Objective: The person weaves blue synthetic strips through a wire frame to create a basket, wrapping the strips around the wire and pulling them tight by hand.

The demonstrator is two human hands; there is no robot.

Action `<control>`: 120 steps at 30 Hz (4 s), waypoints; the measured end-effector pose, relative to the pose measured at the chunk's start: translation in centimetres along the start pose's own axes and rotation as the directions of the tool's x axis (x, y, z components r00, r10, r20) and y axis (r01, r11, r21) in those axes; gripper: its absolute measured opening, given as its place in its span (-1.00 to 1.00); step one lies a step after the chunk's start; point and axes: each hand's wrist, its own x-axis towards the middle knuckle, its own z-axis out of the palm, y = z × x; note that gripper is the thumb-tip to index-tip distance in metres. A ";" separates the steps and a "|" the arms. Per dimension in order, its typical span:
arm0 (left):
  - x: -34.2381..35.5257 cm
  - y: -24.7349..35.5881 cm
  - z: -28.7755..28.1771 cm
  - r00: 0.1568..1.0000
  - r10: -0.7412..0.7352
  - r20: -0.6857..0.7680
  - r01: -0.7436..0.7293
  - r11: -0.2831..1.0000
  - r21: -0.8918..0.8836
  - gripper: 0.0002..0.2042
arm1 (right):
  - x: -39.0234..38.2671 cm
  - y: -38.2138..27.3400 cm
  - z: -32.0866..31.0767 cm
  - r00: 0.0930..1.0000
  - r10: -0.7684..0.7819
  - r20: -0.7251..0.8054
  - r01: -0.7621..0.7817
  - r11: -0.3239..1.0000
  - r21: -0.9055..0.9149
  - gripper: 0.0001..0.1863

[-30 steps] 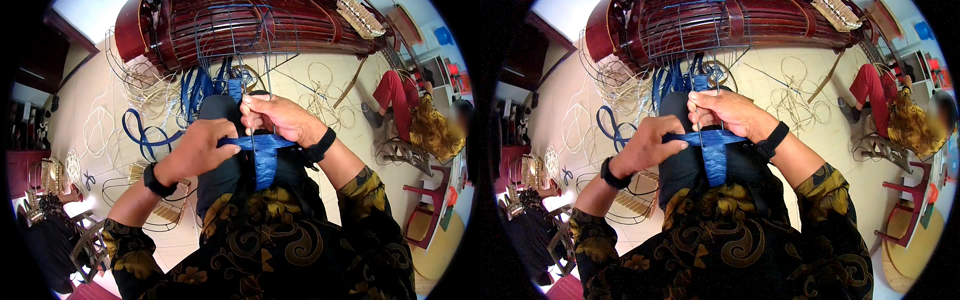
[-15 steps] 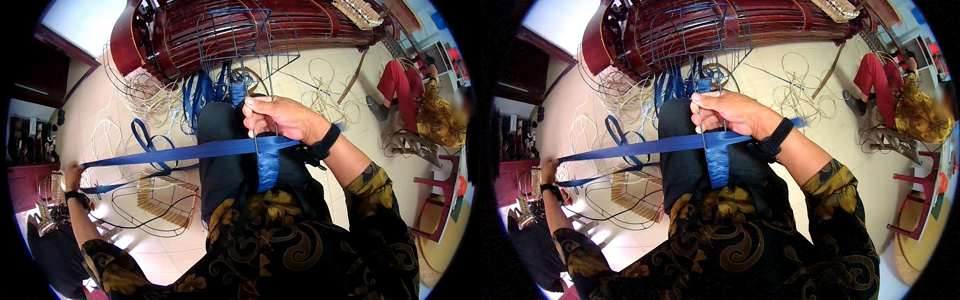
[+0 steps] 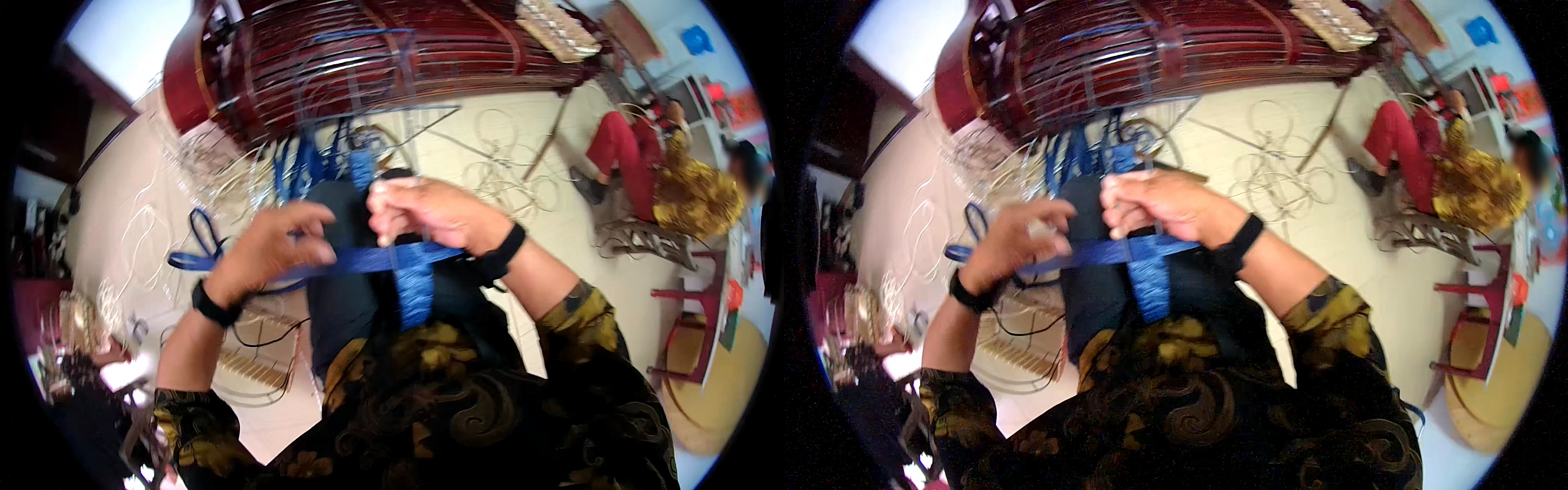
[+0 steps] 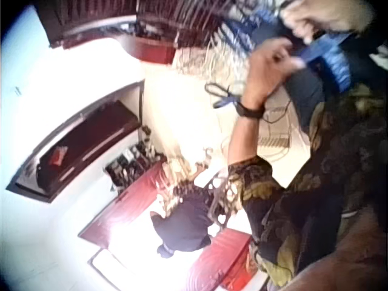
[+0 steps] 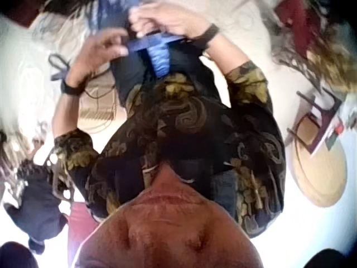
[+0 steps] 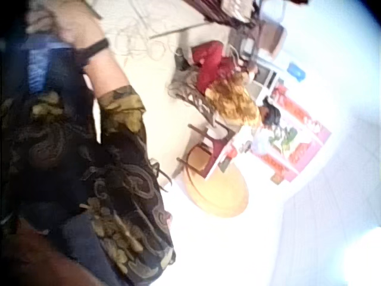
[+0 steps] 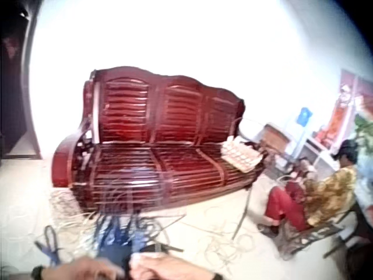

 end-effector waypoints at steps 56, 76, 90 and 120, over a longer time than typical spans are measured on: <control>-1.5 4.0 13.7 0.768 -0.539 -0.345 -0.087 0.445 -0.891 -0.68 | -4.3 3.4 0.7 0.983 -0.159 -0.086 0.121 0.931 -0.344 -0.71; -3.8 3.4 15.6 0.819 -0.504 -0.272 -0.067 0.388 -0.919 -0.70 | -9.3 6.1 1.8 0.978 -0.169 -0.125 0.096 0.888 -0.450 -0.73; -3.7 2.7 14.8 0.805 -0.512 -0.300 -0.077 0.411 -0.909 -0.67 | -9.3 8.3 1.6 0.986 -0.167 -0.007 0.147 0.888 -0.435 -0.71; -1.1 1.4 8.9 0.836 -0.462 -0.297 -0.197 0.252 -0.948 -0.65 | -4.9 4.8 4.0 0.974 -0.225 0.006 0.215 0.919 -0.331 -0.75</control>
